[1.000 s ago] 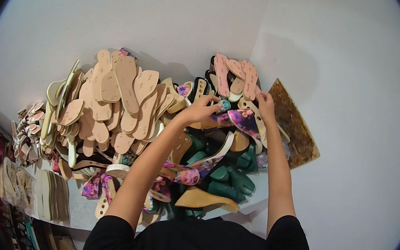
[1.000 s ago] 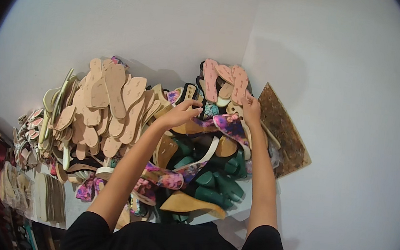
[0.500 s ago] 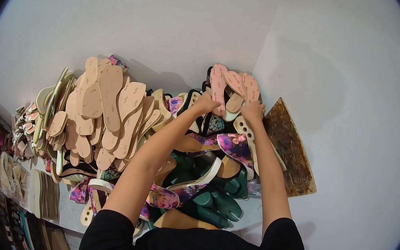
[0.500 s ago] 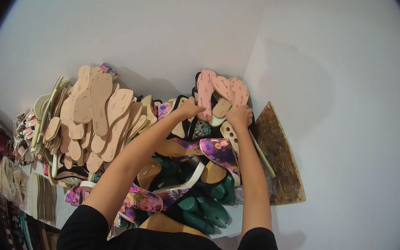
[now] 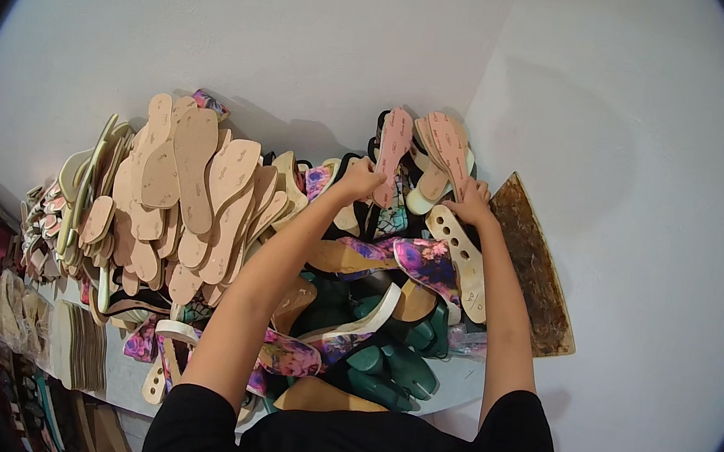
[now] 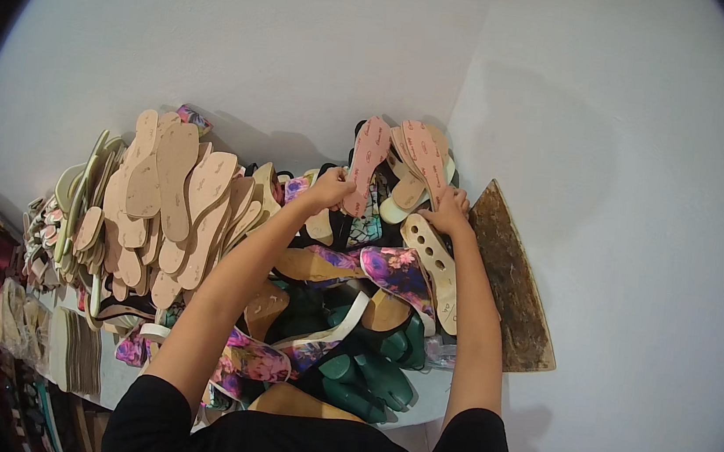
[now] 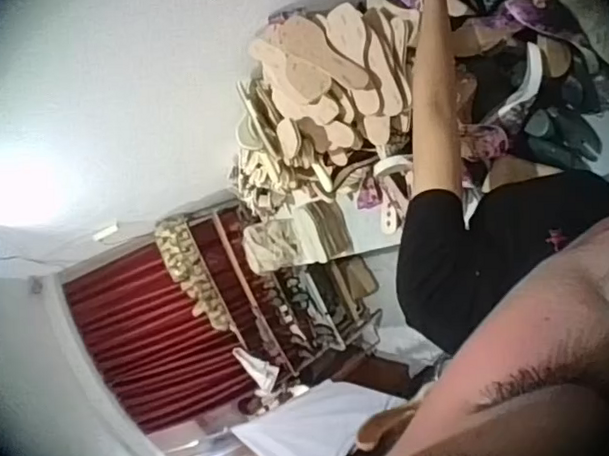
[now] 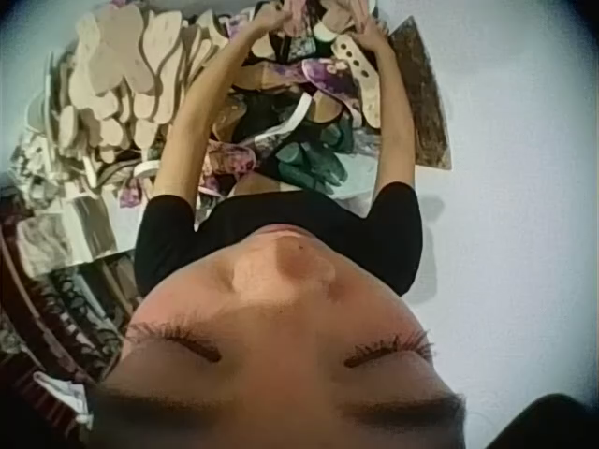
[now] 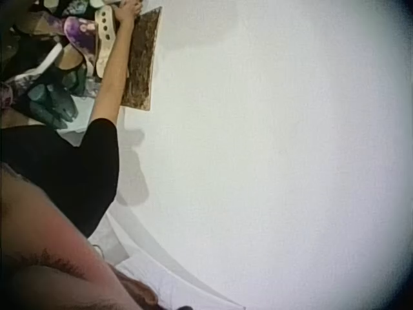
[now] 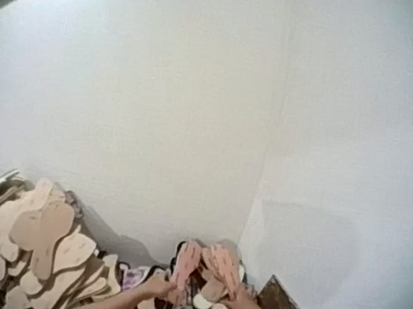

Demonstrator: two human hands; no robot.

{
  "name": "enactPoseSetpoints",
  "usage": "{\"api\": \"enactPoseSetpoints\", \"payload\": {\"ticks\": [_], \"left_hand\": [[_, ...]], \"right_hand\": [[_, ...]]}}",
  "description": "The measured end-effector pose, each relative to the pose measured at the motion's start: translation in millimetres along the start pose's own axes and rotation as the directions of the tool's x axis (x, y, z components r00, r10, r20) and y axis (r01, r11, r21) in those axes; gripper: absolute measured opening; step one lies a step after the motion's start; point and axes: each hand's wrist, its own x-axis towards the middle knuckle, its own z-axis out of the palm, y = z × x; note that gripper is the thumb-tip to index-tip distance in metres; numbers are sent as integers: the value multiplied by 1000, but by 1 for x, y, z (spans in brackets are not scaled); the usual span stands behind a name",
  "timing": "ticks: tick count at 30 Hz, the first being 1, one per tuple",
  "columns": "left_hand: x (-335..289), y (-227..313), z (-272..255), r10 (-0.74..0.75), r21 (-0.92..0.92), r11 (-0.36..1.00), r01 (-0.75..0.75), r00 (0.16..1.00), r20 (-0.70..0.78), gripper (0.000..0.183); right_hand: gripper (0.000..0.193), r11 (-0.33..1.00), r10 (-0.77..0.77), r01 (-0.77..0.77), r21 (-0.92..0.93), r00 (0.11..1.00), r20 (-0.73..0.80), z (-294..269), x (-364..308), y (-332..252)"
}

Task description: Sorting and stacking various shoe insoles and soles on a workbench.

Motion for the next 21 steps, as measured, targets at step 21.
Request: {"api": "enactPoseSetpoints", "payload": {"ticks": [21], "left_hand": [[-1, 43, 92, 224, 862, 380, -336, 937, 267, 93]], "right_hand": [[41, 731, 130, -81, 678, 991, -21, -36, 14, 9]]}}
